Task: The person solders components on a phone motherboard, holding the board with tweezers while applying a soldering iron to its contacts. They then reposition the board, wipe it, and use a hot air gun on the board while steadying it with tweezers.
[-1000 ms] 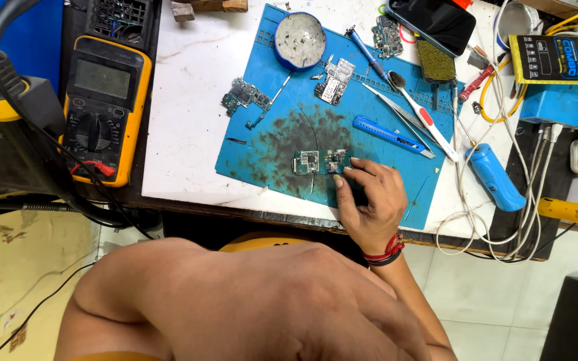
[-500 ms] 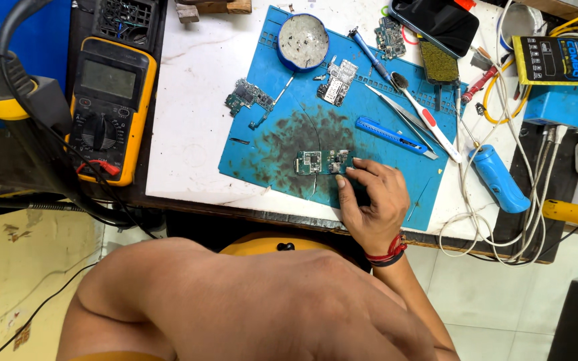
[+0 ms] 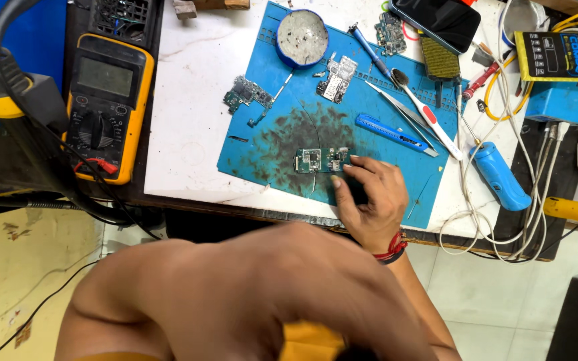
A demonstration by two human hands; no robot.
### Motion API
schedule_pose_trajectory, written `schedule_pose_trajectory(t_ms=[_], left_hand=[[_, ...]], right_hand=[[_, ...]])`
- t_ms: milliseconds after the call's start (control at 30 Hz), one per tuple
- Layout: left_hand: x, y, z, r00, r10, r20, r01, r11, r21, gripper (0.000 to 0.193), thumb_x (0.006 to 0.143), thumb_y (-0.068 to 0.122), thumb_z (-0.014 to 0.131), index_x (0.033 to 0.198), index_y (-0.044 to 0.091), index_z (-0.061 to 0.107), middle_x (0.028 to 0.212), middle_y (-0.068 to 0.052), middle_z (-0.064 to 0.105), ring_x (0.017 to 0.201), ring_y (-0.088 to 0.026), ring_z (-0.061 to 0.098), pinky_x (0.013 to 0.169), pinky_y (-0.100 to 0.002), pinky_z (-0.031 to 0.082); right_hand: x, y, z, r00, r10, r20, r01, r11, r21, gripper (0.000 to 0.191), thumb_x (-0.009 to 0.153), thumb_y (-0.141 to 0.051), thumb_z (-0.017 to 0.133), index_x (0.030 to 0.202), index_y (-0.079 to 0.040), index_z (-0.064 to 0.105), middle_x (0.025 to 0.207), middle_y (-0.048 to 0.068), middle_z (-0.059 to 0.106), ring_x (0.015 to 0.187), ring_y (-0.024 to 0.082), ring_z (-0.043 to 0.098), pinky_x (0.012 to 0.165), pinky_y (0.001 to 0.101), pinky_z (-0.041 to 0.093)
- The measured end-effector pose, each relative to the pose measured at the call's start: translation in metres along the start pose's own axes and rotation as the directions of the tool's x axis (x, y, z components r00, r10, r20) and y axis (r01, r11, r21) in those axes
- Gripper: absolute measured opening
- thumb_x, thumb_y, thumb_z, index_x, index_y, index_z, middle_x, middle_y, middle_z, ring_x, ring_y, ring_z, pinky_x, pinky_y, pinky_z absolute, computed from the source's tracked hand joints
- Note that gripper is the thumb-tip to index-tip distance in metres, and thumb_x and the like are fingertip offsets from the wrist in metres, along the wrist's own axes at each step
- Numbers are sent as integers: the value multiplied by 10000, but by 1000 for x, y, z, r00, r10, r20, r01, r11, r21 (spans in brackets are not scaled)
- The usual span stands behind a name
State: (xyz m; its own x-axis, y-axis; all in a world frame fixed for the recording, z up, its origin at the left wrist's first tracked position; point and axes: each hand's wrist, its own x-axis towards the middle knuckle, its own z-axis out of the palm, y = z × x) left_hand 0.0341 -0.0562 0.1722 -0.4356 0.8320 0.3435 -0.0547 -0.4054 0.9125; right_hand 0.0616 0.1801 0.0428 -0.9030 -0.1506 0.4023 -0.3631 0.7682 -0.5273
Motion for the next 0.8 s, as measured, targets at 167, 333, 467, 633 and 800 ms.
schedule_pose_trajectory(t_ms=[167, 333, 467, 633, 800], left_hand=[[-11, -3, -6, 862, -134, -488, 215, 970, 112, 501, 743, 160, 867, 1185, 36, 666, 1145, -81, 755, 1077, -155, 773, 972, -312, 654], [-22, -44, -40, 663, 214, -717, 346, 763, 547, 492, 864, 81, 849, 1285, -2, 608, 1195, -86, 738, 1136, -153, 731, 1058, -304, 585], [-33, -76, -81, 510, 313, -801, 429, 715, 552, 445, 930, 86, 854, 1295, -2, 613, 1198, -92, 741, 1123, -167, 735, 1039, -315, 594], [-46, -95, -114, 457, 473, -753, 591, 471, 655, 458, 926, 92, 901, 1300, 7, 651, 1210, -135, 700, 1098, -265, 710, 942, -368, 579], [-53, -106, -127, 419, 440, -794, 666, 445, 599, 470, 905, 111, 885, 1298, -1, 652, 1214, -150, 672, 1024, -293, 694, 854, -382, 559]], right_hand=[[9, 5, -5, 973, -134, 190, 158, 981, -115, 455, 767, -198, 836, 1182, -47, 727, 1251, 122, 704, 1099, 340, 626, 948, 466, 455], [18, 0, -3, 983, -96, 159, 115, 987, -112, 325, 826, -153, 823, 1128, -72, 737, 1252, 92, 701, 1091, 303, 631, 903, 432, 450], [22, -4, -1, 994, -48, 101, 61, 990, -127, 254, 850, -155, 824, 1083, -87, 751, 1223, 75, 709, 1063, 281, 640, 883, 414, 458], [26, -5, 2, 999, 3, 40, 3, 986, -167, 226, 863, -150, 824, 1067, -82, 758, 1202, 84, 710, 1060, 296, 637, 894, 413, 467], [27, -5, 6, 1000, 18, 24, -14, 985, -175, 228, 866, -154, 823, 1068, -71, 757, 1223, 98, 705, 1066, 308, 629, 916, 420, 470]])
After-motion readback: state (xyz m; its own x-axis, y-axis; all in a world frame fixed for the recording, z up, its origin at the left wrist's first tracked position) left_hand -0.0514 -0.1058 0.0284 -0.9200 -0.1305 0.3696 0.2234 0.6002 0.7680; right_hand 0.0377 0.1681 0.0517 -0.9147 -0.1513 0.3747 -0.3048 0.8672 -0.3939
